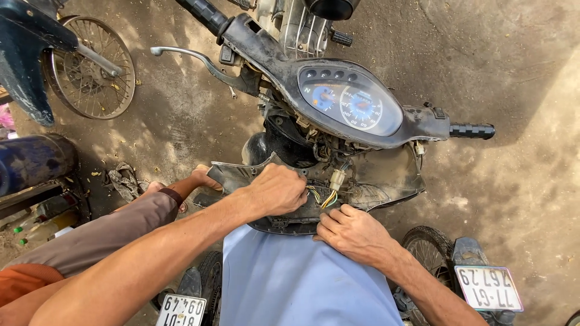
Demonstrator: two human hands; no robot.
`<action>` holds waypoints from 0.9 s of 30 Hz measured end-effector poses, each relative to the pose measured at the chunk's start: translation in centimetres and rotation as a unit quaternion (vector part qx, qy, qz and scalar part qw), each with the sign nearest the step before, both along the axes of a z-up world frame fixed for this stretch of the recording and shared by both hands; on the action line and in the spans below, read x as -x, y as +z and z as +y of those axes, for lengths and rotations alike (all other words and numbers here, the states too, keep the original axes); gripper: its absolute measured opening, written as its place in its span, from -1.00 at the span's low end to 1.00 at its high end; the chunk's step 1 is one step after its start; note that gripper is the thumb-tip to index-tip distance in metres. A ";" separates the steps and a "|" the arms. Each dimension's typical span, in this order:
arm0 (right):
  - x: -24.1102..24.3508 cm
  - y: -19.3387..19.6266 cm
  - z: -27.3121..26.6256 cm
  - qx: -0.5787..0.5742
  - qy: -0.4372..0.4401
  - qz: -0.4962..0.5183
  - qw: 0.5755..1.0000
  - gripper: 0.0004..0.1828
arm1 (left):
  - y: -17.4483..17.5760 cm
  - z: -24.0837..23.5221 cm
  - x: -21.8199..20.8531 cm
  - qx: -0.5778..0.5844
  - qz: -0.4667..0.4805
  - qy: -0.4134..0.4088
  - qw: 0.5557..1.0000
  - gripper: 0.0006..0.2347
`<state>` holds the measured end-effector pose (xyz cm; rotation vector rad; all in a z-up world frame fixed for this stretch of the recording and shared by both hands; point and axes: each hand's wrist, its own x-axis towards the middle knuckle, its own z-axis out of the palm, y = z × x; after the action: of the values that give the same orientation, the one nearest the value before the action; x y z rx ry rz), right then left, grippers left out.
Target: The person works on the exposed wiring harness beneath the motorcycle's dashboard, separating and reconnecting wire connectors by hand. The hands manipulate the wires and plastic connectors to join them together.
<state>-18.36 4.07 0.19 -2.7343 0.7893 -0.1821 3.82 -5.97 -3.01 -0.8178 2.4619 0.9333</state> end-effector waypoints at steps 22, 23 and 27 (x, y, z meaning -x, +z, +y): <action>-0.6 0.1 0.2 -0.057 -0.054 -0.072 0.994 -0.68 | 4.2 -5.3 -0.6 -0.152 -0.058 0.032 0.986 -0.81; -0.5 0.4 0.0 -0.052 -0.060 -0.080 0.994 -0.68 | 5.0 -5.9 -0.7 -0.162 -0.075 0.060 0.982 -0.83; -0.3 0.9 -0.7 -0.047 -0.068 -0.082 0.993 -0.68 | 6.1 -6.6 -1.6 -0.147 -0.039 0.119 0.981 -0.79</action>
<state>-18.08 3.36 1.13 -2.5395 0.9137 -0.3837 5.43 -12.53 3.10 -1.0334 2.1212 1.2854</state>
